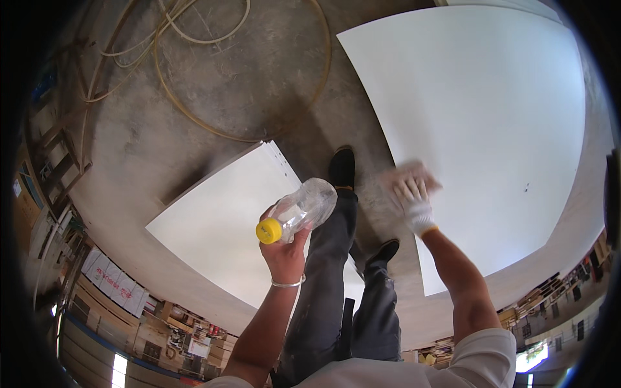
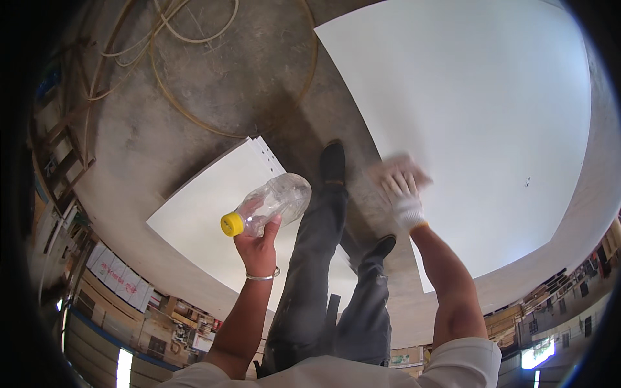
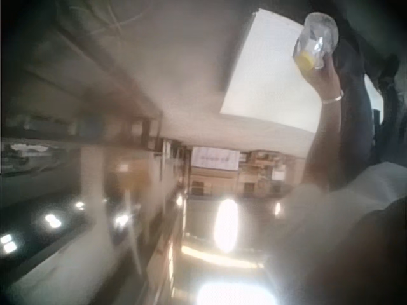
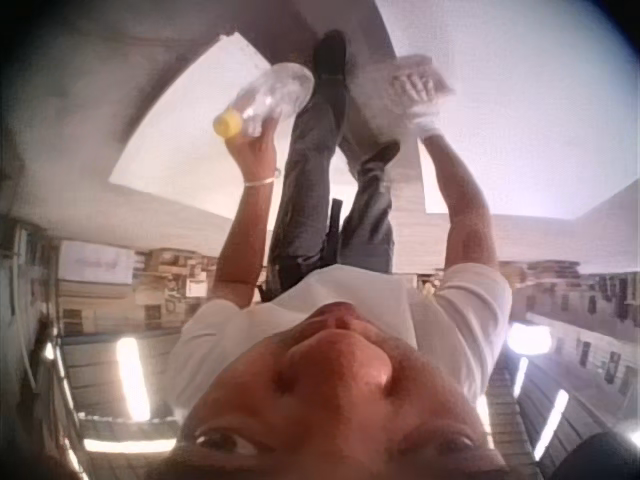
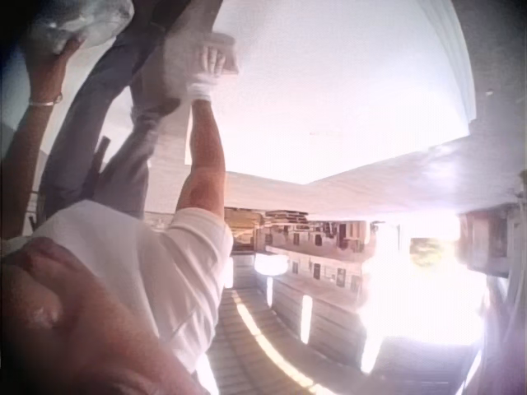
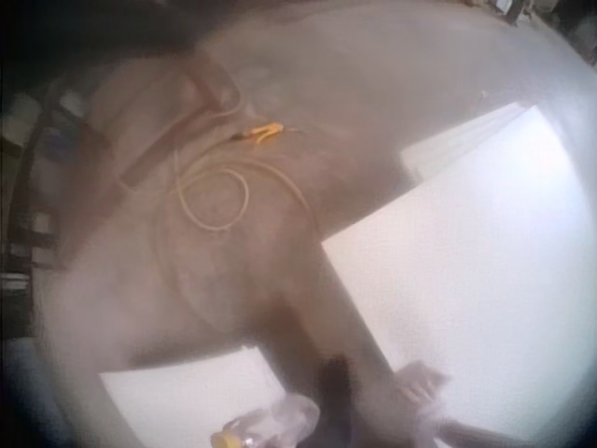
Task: The person kneels on the floor and wipes a stack of white panels with a cloth. They pick up a plastic bottle, pour liquid onto the cloth, and continue wiping the panels. The person then uses a small tool to scrape or clean the edges of the panels.
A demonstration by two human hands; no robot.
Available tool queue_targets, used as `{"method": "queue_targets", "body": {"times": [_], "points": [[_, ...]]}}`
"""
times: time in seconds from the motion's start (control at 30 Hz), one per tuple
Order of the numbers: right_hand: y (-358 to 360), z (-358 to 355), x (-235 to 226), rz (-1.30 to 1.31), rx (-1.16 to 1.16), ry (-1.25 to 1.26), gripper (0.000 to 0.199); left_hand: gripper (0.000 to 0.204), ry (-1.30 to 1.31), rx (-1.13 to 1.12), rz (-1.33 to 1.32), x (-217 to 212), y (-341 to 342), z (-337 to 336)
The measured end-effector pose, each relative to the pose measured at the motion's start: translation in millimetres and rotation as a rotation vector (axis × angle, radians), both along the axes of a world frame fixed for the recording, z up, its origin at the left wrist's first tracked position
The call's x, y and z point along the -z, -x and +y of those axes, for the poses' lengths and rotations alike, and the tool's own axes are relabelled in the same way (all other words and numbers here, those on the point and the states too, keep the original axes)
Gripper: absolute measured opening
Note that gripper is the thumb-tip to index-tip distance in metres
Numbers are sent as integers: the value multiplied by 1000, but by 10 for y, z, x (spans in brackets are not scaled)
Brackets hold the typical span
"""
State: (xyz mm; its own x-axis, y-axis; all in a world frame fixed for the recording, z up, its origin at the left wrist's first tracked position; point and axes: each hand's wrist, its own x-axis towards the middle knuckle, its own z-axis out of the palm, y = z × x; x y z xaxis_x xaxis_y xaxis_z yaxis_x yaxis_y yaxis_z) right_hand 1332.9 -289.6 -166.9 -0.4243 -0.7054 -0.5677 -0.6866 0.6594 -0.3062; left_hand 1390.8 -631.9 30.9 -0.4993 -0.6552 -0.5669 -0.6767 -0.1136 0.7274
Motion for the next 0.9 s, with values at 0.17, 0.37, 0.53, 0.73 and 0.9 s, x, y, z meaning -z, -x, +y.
{"method": "queue_targets", "body": {"times": [0.17,0.37,0.53,0.73,0.9], "points": [[138,23,94,97,-52,250,50,53,-59,-53,-19,46,-83,-30],[2370,-2424,667,385,76,485,49,54,14,-62,2,111,100,-108],[2132,-2135,419,359,59,441,48,57,63,-102,96,63,343,-351],[1388,-1341,38,19,22,63,57,54,66,-87,45,9,249,-414],[2383,-2334,536,300,26,354,54,55,68,-58,-14,91,235,-416]]}}
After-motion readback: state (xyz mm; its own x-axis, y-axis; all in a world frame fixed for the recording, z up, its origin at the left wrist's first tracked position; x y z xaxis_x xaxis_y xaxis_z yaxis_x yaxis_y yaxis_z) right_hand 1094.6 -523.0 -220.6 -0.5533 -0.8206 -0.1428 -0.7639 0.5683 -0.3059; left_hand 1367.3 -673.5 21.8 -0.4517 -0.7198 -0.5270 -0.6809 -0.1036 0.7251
